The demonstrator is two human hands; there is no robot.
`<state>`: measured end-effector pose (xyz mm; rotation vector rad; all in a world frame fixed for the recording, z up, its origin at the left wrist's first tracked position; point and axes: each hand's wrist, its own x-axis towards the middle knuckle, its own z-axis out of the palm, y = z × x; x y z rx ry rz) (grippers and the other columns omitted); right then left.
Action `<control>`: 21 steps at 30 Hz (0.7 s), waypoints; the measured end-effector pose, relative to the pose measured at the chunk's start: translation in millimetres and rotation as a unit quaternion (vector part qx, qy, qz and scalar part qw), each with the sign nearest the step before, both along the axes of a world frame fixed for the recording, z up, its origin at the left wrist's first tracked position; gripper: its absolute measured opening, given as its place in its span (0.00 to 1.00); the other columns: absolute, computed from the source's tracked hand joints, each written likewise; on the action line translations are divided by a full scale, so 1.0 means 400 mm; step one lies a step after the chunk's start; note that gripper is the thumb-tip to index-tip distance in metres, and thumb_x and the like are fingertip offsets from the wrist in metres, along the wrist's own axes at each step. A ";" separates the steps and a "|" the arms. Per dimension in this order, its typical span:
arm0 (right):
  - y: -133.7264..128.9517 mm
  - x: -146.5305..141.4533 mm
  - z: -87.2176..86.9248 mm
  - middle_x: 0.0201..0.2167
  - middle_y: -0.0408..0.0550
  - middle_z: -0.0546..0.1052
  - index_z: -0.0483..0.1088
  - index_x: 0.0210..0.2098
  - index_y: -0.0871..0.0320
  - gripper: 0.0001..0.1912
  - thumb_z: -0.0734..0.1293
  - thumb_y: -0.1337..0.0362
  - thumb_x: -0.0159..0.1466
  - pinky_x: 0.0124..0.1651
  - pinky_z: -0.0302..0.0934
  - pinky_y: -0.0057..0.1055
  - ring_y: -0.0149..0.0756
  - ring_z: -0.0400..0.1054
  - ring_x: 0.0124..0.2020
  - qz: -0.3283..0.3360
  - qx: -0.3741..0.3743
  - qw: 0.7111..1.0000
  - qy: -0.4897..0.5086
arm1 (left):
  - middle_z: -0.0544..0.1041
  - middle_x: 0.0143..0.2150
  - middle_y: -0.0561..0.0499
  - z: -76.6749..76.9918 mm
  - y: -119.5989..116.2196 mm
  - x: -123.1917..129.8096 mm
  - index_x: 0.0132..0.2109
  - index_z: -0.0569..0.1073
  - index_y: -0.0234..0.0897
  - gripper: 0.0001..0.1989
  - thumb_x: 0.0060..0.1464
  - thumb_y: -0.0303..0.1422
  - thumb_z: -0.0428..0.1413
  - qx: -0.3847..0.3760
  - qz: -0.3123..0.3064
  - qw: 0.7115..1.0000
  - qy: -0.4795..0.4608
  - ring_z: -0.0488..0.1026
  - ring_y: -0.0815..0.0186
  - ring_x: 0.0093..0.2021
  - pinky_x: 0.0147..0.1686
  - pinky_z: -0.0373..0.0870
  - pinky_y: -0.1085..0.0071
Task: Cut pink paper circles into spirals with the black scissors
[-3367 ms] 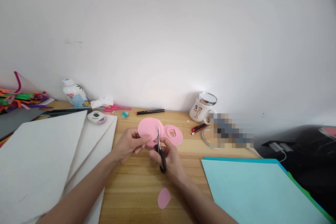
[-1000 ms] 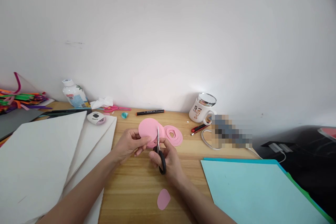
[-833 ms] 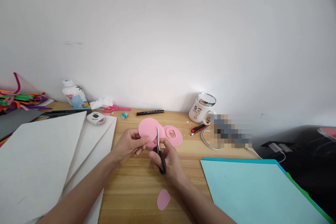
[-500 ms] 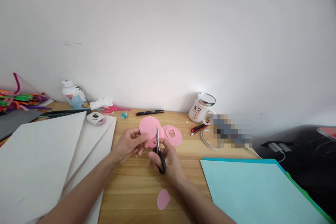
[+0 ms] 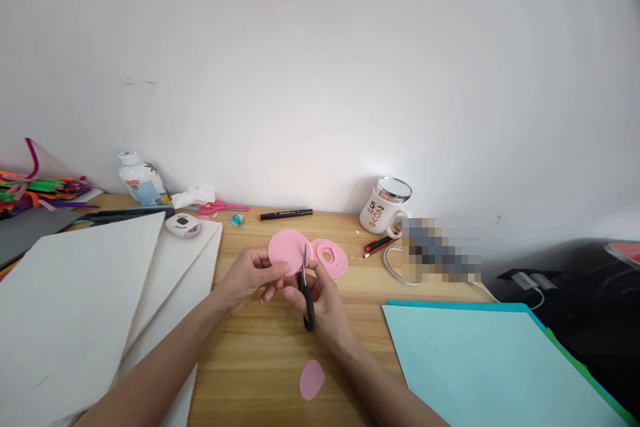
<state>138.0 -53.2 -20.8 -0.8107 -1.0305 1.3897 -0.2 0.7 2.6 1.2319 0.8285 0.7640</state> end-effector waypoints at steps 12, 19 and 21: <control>-0.004 0.007 0.007 0.20 0.36 0.69 0.58 0.35 0.55 0.24 0.73 0.54 0.47 0.21 0.48 0.23 0.25 0.53 0.16 -0.017 -0.014 0.999 -0.030 | 0.70 0.17 0.55 0.008 0.000 -0.001 0.23 0.69 0.31 0.12 0.45 0.36 0.60 0.017 0.010 1.000 -0.004 0.61 0.78 0.11 0.10 0.54 0.81; -0.004 0.007 0.009 0.15 0.34 0.65 0.57 0.34 0.55 0.24 0.71 0.51 0.48 0.17 0.44 0.21 0.23 0.49 0.14 -0.021 -0.017 0.998 -0.062 | 0.70 0.16 0.56 0.013 0.002 0.000 0.22 0.69 0.31 0.13 0.43 0.36 0.61 0.010 0.021 1.000 -0.009 0.60 0.78 0.10 0.09 0.53 0.81; -0.004 0.008 0.009 0.15 0.34 0.66 0.57 0.34 0.55 0.24 0.71 0.51 0.48 0.16 0.45 0.21 0.23 0.50 0.14 -0.023 -0.018 0.997 -0.070 | 0.70 0.16 0.56 0.014 0.002 0.000 0.22 0.69 0.31 0.13 0.43 0.36 0.61 0.007 0.024 1.000 -0.014 0.60 0.78 0.10 0.09 0.53 0.82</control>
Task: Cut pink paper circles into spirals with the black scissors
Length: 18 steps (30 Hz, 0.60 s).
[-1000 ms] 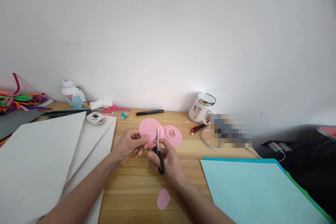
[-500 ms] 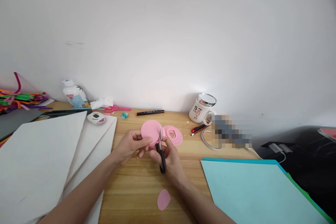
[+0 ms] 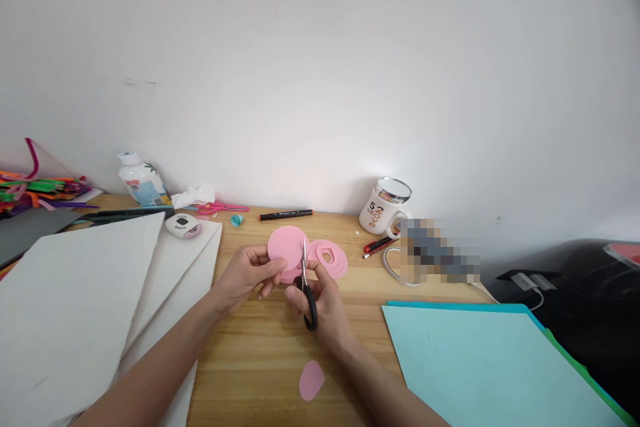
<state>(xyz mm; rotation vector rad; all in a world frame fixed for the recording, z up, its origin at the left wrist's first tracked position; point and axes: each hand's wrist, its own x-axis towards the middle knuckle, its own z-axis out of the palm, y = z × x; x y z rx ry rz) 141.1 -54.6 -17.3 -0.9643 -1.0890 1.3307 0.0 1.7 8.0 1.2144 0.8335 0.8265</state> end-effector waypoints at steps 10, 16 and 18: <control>-0.001 0.002 -0.004 0.13 0.32 0.64 0.56 0.35 0.55 0.24 0.71 0.51 0.49 0.15 0.46 0.20 0.24 0.53 0.13 0.002 -0.012 1.000 -0.014 | 0.70 0.17 0.56 0.000 -0.003 0.000 0.25 0.69 0.31 0.13 0.44 0.36 0.61 -0.008 0.003 1.000 -0.027 0.61 0.78 0.10 0.09 0.54 0.83; 0.000 -0.003 -0.020 0.14 0.32 0.64 0.57 0.36 0.55 0.24 0.71 0.52 0.49 0.16 0.47 0.20 0.24 0.53 0.13 -0.001 -0.007 1.000 0.000 | 0.73 0.19 0.55 -0.002 -0.004 -0.001 0.28 0.70 0.32 0.11 0.48 0.37 0.58 -0.018 -0.017 0.999 -0.045 0.64 0.76 0.11 0.09 0.56 0.82; 0.000 -0.004 -0.027 0.15 0.33 0.65 0.58 0.36 0.56 0.23 0.71 0.53 0.49 0.16 0.48 0.20 0.24 0.54 0.13 0.000 -0.002 1.000 0.002 | 0.73 0.19 0.54 -0.007 -0.004 0.000 0.26 0.70 0.31 0.12 0.47 0.36 0.59 -0.017 -0.023 0.999 -0.039 0.64 0.76 0.11 0.09 0.57 0.82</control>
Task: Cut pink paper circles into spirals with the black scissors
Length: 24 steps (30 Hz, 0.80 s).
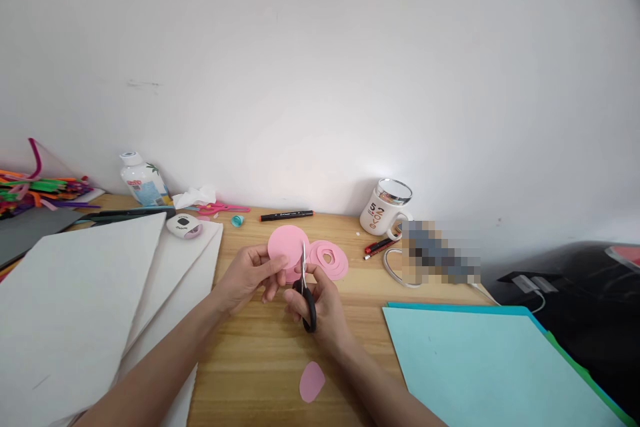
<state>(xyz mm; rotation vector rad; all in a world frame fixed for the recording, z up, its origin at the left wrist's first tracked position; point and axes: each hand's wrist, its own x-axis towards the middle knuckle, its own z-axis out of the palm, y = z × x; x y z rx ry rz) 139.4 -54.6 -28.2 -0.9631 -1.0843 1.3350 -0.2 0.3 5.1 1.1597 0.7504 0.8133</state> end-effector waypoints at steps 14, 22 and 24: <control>0.004 0.002 0.008 0.28 0.46 0.75 0.60 0.37 0.56 0.24 0.74 0.59 0.47 0.36 0.59 0.32 0.36 0.68 0.30 0.027 0.009 0.998 0.062 | 0.67 0.13 0.57 0.010 -0.003 0.000 0.19 0.69 0.31 0.14 0.42 0.35 0.62 0.029 -0.001 0.997 0.074 0.57 0.79 0.10 0.10 0.50 0.82; 0.004 0.003 0.011 0.25 0.43 0.73 0.60 0.35 0.56 0.22 0.73 0.55 0.49 0.24 0.51 0.25 0.28 0.60 0.20 0.025 0.029 0.998 0.041 | 0.68 0.14 0.57 0.010 -0.002 0.000 0.21 0.69 0.32 0.13 0.42 0.36 0.62 0.032 0.010 0.996 0.081 0.58 0.78 0.10 0.10 0.50 0.81; 0.003 0.003 0.011 0.23 0.41 0.72 0.60 0.35 0.56 0.22 0.73 0.55 0.49 0.21 0.47 0.23 0.24 0.53 0.16 0.020 0.026 0.999 0.033 | 0.68 0.14 0.56 0.013 -0.003 0.000 0.20 0.69 0.32 0.14 0.41 0.37 0.62 0.033 0.014 0.996 0.087 0.58 0.78 0.10 0.10 0.50 0.80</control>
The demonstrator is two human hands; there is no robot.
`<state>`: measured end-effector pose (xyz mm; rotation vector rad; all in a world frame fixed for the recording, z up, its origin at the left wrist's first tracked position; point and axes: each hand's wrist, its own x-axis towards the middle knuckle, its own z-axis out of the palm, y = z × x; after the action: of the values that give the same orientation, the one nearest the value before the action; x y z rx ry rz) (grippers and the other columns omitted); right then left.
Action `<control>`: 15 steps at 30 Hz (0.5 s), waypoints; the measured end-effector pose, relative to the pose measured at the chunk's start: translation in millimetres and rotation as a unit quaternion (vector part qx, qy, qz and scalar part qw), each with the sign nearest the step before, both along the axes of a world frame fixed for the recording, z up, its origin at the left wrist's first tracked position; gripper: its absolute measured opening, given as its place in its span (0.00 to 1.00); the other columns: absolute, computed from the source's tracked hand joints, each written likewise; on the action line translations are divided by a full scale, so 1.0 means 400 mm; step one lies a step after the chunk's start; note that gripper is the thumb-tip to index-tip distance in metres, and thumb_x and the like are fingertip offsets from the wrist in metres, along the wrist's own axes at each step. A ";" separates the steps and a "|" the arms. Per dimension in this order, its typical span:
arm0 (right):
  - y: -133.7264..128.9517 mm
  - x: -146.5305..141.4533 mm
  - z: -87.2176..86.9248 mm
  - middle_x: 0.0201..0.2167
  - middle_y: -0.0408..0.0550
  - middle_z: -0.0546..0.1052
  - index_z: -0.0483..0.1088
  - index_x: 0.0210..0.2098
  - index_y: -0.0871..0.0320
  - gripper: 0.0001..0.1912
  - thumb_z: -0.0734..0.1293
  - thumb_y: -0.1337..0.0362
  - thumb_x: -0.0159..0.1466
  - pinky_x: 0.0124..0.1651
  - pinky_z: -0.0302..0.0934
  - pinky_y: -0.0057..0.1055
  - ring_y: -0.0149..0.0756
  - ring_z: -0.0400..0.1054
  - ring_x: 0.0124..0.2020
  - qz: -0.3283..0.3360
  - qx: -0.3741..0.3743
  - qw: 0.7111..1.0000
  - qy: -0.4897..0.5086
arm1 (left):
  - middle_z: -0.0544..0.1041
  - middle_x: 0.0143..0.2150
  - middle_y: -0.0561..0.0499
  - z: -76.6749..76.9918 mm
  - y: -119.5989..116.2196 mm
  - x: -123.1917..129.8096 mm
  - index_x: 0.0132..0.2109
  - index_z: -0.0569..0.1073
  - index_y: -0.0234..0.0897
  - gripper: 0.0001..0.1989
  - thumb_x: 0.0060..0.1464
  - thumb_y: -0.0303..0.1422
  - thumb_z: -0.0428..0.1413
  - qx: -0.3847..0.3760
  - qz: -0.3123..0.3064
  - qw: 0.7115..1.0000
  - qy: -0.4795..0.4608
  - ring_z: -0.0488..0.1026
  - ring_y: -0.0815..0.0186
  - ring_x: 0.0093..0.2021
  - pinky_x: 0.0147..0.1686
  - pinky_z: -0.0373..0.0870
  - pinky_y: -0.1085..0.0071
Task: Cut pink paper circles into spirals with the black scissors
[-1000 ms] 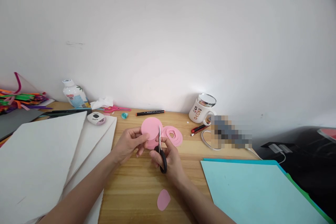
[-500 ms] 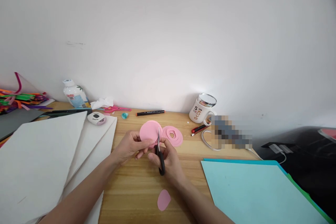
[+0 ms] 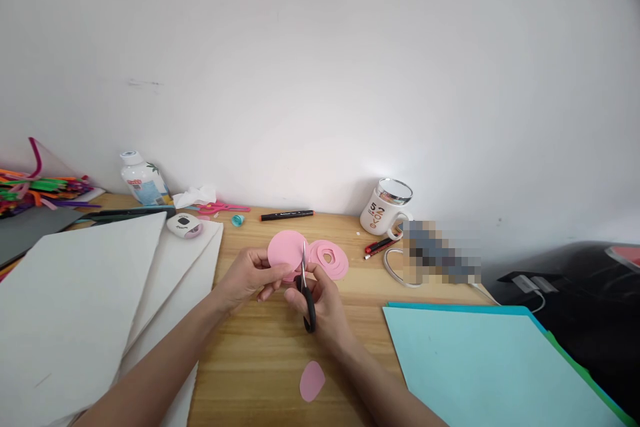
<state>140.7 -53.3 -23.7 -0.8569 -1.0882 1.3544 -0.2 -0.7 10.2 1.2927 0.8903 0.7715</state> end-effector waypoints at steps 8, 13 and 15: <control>-0.002 0.000 0.007 0.16 0.35 0.65 0.59 0.33 0.55 0.23 0.72 0.51 0.47 0.18 0.43 0.22 0.25 0.50 0.15 -0.018 -0.014 0.999 -0.026 | 0.67 0.13 0.57 0.002 -0.001 -0.002 0.21 0.68 0.33 0.14 0.42 0.38 0.61 -0.002 0.009 1.000 -0.002 0.57 0.78 0.10 0.10 0.48 0.80; -0.004 0.001 0.008 0.16 0.35 0.65 0.59 0.33 0.55 0.23 0.71 0.49 0.48 0.18 0.47 0.22 0.24 0.52 0.15 -0.021 -0.025 0.998 -0.049 | 0.66 0.12 0.58 0.001 -0.001 -0.002 0.22 0.69 0.33 0.13 0.43 0.38 0.61 -0.007 0.013 1.000 -0.016 0.57 0.78 0.10 0.11 0.48 0.80; -0.004 0.002 0.007 0.15 0.34 0.65 0.58 0.33 0.55 0.23 0.70 0.49 0.49 0.18 0.48 0.22 0.24 0.52 0.15 -0.021 -0.023 0.998 -0.049 | 0.65 0.12 0.59 0.003 -0.001 -0.001 0.22 0.69 0.33 0.13 0.42 0.37 0.62 -0.007 0.014 1.000 -0.016 0.56 0.78 0.10 0.11 0.48 0.80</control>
<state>141.4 -55.0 -21.0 -0.9843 -1.1119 1.3190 -0.7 -1.0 11.5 1.2540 0.8871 0.8040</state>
